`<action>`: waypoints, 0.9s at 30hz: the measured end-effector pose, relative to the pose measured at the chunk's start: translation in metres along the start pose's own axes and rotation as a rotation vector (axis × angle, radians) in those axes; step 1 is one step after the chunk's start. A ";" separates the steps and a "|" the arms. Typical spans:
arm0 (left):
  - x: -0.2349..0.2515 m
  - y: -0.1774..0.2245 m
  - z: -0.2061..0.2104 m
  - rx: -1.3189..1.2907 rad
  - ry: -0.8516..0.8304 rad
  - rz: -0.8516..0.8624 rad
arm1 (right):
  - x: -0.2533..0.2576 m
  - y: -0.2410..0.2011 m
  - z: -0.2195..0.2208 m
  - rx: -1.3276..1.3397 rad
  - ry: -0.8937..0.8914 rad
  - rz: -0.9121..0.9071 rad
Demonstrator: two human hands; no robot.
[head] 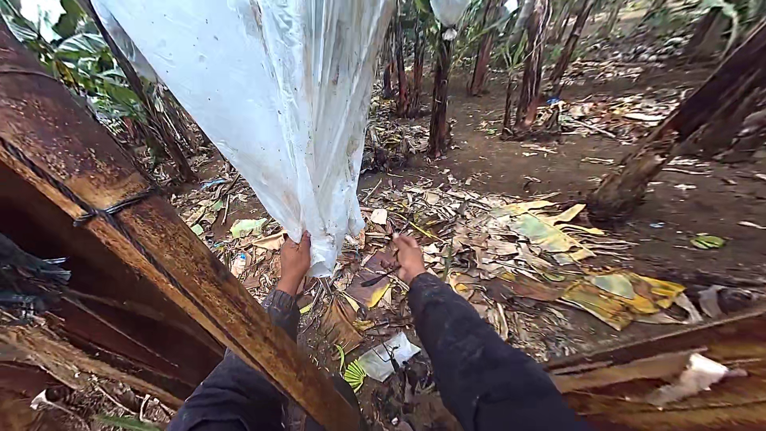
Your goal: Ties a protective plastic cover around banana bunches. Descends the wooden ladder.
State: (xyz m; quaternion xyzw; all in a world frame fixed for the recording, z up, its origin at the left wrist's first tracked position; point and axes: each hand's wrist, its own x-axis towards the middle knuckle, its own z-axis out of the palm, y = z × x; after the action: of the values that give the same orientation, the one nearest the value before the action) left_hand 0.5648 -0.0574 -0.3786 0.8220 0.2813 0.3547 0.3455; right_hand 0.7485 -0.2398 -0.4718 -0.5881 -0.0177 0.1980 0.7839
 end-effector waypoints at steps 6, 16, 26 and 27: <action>-0.021 -0.017 0.073 0.164 -0.088 0.166 | -0.024 -0.114 0.071 -0.540 -0.638 -0.469; 0.000 0.011 0.038 -0.373 0.032 0.078 | 0.017 -0.112 0.013 -0.459 -0.345 -0.330; 0.035 0.069 0.068 -0.495 -0.432 -0.032 | -0.011 -0.009 -0.005 0.125 -0.335 0.135; 0.029 0.068 0.059 -0.456 -0.427 -0.066 | -0.003 -0.012 -0.016 0.171 -0.218 0.075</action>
State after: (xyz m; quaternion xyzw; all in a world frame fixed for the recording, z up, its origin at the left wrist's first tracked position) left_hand 0.6424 -0.0993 -0.3453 0.7695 0.1422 0.2165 0.5838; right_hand 0.7530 -0.2582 -0.4647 -0.4946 -0.0639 0.2908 0.8165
